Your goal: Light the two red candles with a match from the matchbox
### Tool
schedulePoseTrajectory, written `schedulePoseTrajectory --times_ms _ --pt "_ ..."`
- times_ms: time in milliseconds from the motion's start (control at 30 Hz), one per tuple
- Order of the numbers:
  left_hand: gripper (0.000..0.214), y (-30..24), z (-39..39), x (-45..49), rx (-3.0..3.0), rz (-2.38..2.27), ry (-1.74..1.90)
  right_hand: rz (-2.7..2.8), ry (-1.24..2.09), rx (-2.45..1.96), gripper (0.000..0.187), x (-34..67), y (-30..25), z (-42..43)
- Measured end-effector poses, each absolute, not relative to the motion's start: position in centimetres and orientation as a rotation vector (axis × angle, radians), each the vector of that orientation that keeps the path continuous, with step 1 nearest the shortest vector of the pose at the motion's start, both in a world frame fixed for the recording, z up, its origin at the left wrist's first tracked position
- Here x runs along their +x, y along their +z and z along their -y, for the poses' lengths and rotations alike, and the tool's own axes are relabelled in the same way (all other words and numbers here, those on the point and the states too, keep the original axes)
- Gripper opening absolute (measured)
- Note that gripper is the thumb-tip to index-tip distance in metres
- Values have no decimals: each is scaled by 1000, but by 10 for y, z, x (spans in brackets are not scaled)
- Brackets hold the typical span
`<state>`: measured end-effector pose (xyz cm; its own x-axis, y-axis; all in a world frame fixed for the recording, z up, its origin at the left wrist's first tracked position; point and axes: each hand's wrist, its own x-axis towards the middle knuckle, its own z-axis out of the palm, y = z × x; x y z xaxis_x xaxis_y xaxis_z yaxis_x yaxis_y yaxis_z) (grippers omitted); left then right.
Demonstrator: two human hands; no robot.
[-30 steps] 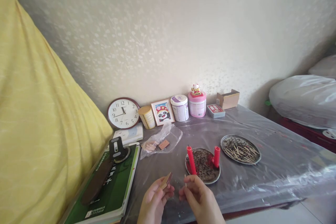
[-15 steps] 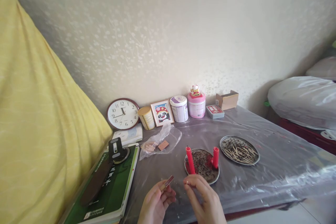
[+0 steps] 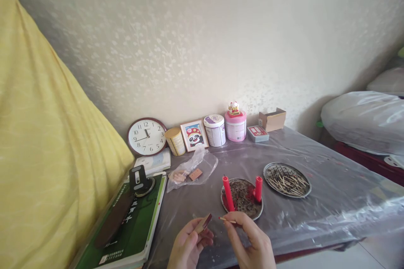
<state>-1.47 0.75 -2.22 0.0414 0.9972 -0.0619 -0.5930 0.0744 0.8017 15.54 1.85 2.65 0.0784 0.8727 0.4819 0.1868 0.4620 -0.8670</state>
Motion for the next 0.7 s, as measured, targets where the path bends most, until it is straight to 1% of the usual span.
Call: schedulePoseTrajectory --times_ms 233,367,500,700 --pt "44 -21 -6 -14 720 -728 1372 1407 693 -972 17 154 27 -19" --pt "42 -25 -7 -16 715 -703 1375 1339 835 -1013 18 154 25 -21" --pt "46 -27 -8 -16 718 -692 1374 1296 957 -1009 21 156 23 -25" --pt "46 -26 -8 -15 696 -706 1385 1330 916 -983 16 160 23 -26"
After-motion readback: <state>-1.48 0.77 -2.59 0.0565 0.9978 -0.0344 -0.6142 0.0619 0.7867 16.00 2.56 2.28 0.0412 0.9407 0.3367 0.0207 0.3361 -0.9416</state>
